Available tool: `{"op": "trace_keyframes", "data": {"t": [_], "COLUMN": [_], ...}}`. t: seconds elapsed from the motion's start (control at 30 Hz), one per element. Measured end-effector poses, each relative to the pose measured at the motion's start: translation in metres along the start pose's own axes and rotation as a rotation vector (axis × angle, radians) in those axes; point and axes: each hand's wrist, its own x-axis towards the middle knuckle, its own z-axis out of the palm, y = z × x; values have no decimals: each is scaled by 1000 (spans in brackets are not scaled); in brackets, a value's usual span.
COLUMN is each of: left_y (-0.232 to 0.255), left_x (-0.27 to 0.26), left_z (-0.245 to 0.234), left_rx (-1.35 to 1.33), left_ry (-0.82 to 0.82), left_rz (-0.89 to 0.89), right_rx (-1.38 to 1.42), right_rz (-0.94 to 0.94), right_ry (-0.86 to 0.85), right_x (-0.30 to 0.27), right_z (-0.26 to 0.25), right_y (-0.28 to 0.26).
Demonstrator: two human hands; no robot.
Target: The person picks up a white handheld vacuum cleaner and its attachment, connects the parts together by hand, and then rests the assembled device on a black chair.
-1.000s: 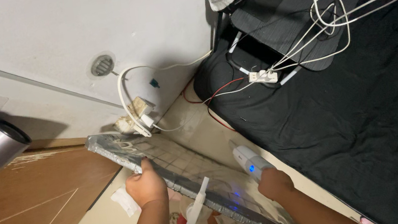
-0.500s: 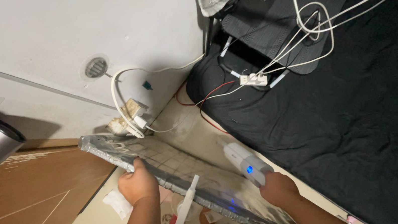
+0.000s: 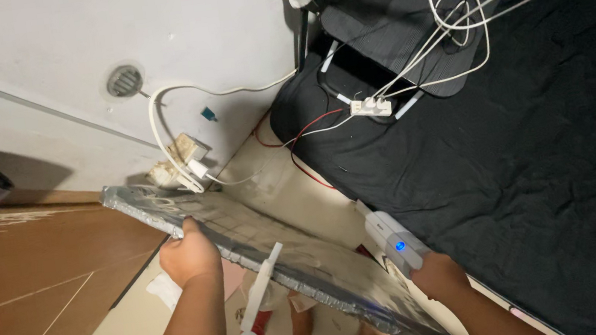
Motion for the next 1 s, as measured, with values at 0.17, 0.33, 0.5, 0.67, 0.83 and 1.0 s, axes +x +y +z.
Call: {"op": "trace_keyframes", "data": {"t": [0.17, 0.33, 0.5, 0.67, 0.83, 1.0], "left_y": [-3, -1, -3, 0, 2, 4], "left_x": [2, 0, 2, 0, -1, -4], "left_z": [2, 2, 4, 2, 1, -2], "left_rx": [24, 48, 16, -23, -61, -89], "left_ry": [26, 17, 41, 8, 8, -18], "left_rz": [-16, -48, -32, -46, -60, -42], "right_rx": [20, 6, -52, -62, -88, -131], "right_rz": [1, -38, -77, -54, -57, -57], "right_ry": [20, 29, 67, 128, 118, 126], "right_x": [-4, -11, -6, 3, 1, 5], "right_z": [8, 7, 11, 11, 4, 4], "right_y": [2, -7, -15, -29, -41, -52]}}
